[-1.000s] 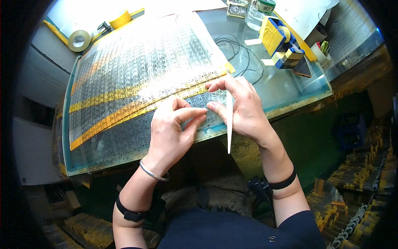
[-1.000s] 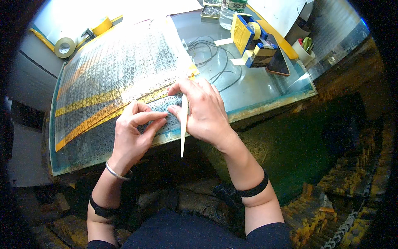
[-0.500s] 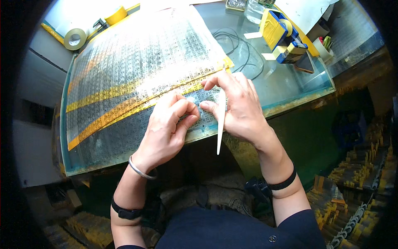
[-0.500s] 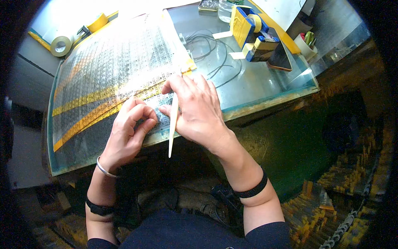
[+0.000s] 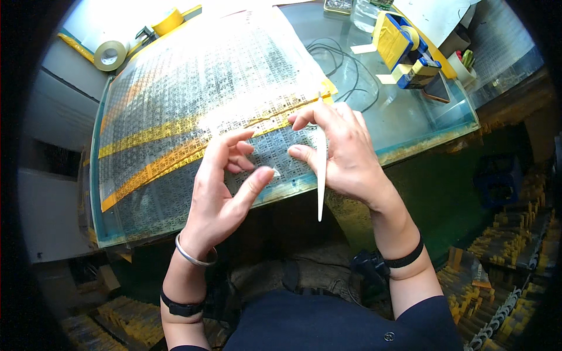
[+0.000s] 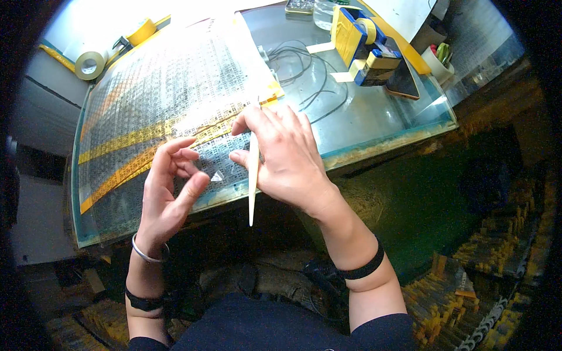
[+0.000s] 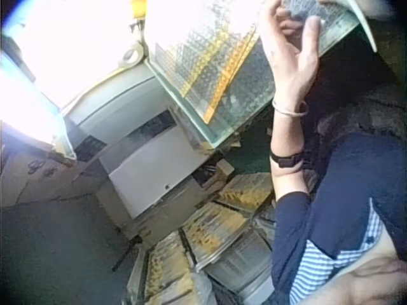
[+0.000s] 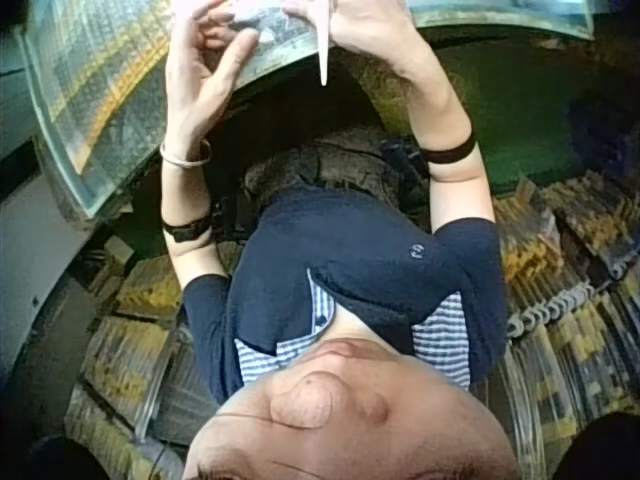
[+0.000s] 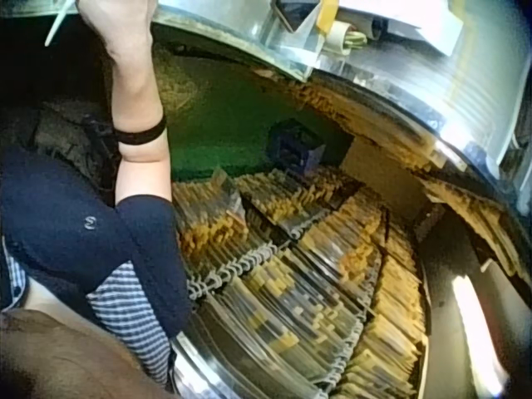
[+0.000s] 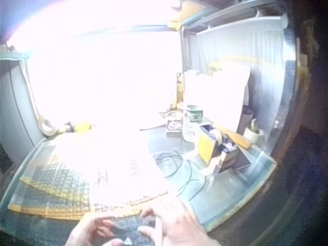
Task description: Peel off the protective film from a translucent patterned sheet using a scraping tool.
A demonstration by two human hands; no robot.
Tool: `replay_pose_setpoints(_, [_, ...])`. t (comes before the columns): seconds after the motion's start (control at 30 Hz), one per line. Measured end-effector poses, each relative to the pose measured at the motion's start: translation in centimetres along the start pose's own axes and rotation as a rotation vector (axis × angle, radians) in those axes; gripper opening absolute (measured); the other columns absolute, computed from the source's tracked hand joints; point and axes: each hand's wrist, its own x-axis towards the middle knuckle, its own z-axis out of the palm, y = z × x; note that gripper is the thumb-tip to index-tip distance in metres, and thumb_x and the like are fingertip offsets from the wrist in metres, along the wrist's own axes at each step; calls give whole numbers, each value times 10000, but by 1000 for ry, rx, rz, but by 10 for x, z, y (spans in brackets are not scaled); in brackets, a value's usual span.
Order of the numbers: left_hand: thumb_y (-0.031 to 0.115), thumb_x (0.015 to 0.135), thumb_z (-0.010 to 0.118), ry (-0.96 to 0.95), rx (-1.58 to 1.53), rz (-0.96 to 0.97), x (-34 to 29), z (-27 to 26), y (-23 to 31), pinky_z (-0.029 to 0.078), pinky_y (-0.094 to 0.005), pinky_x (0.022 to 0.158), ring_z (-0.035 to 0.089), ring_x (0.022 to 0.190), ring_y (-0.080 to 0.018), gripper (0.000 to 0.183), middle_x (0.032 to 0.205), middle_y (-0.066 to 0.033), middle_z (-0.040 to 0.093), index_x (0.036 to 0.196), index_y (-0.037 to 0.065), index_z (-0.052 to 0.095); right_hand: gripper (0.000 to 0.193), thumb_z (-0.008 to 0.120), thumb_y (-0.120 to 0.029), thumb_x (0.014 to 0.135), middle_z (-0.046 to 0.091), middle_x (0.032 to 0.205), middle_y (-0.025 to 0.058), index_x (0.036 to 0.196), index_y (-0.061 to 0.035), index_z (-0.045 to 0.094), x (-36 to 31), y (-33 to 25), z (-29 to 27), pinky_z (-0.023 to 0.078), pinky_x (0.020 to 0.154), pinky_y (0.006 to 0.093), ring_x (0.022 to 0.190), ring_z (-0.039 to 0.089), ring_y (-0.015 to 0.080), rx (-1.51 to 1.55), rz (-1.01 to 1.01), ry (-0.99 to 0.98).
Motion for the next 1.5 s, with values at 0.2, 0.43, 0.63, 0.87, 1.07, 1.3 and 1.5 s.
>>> replay_pose_setpoints(0.2, [398, 774, 787, -7, 654, 211, -1, 17, 14, 431, -394, 633, 528, 682, -290, 442, 712, -112, 511, 755, 51, 515, 320, 778, -172, 745, 660, 1037, 22, 1013, -122, 609, 2, 0, 2, 383, 924, 377, 1019, 563, 265, 23, 0, -20])
replay_pose_setpoints(0.43, [203, 866, 652, 102, 585, 258, -3, 23, 5, 435, -425, 651, 560, 720, -310, 213, 747, -132, 530, 768, 60, 528, 319, 774, -128, 736, 692, 1079, 26, 1008, -127, 607, 4, -5, 8, 384, 938, 378, 1018, 568, 262, 20, -28, 1])
replay_pose_setpoints(0.63, [159, 859, 627, 165, 471, 298, -1, 31, -5, 439, -415, 648, 561, 715, -300, 156, 743, -119, 520, 795, 50, 535, 242, 724, -66, 840, 684, 1110, 115, 1026, -65, 571, 15, -12, 16, 440, 913, 352, 1018, 609, 237, 179, 9, 103])
replay_pose_setpoints(0.87, [142, 804, 645, 184, 454, 335, 0, 34, -10, 442, -398, 642, 559, 736, -283, 143, 783, -120, 521, 811, 38, 547, 126, 511, -120, 1025, 624, 1241, 214, 1100, -18, 514, 36, -40, 48, 407, 1043, 350, 1180, 559, 214, 882, 135, 23])
replay_pose_setpoints(1.07, [127, 744, 655, 159, 407, 360, -3, 27, -15, 448, -396, 638, 559, 739, -279, 154, 791, -118, 530, 807, 20, 563, 186, 473, -195, 1051, 570, 1317, 215, 1153, -41, 491, 37, -32, 58, 358, 1070, 330, 1210, 508, 188, 805, 92, -67])
replay_pose_setpoints(1.3, [124, 837, 623, 137, 412, 371, -13, 4, -23, 456, -401, 627, 566, 703, -286, 124, 759, -112, 527, 797, 34, 548, 207, 483, -216, 1045, 587, 1291, 231, 1150, -38, 488, 37, -28, 66, 419, 1013, 368, 1209, 562, 275, 488, 21, -110])
replay_pose_setpoints(1.5, [123, 880, 628, 82, 457, 307, -36, -48, -23, 452, -403, 619, 559, 677, -303, 173, 744, -121, 509, 775, 39, 519, 196, 516, -219, 1025, 594, 1274, 233, 1107, -41, 505, 39, -29, 68, 439, 991, 406, 1211, 570, 344, 364, -6, -111])
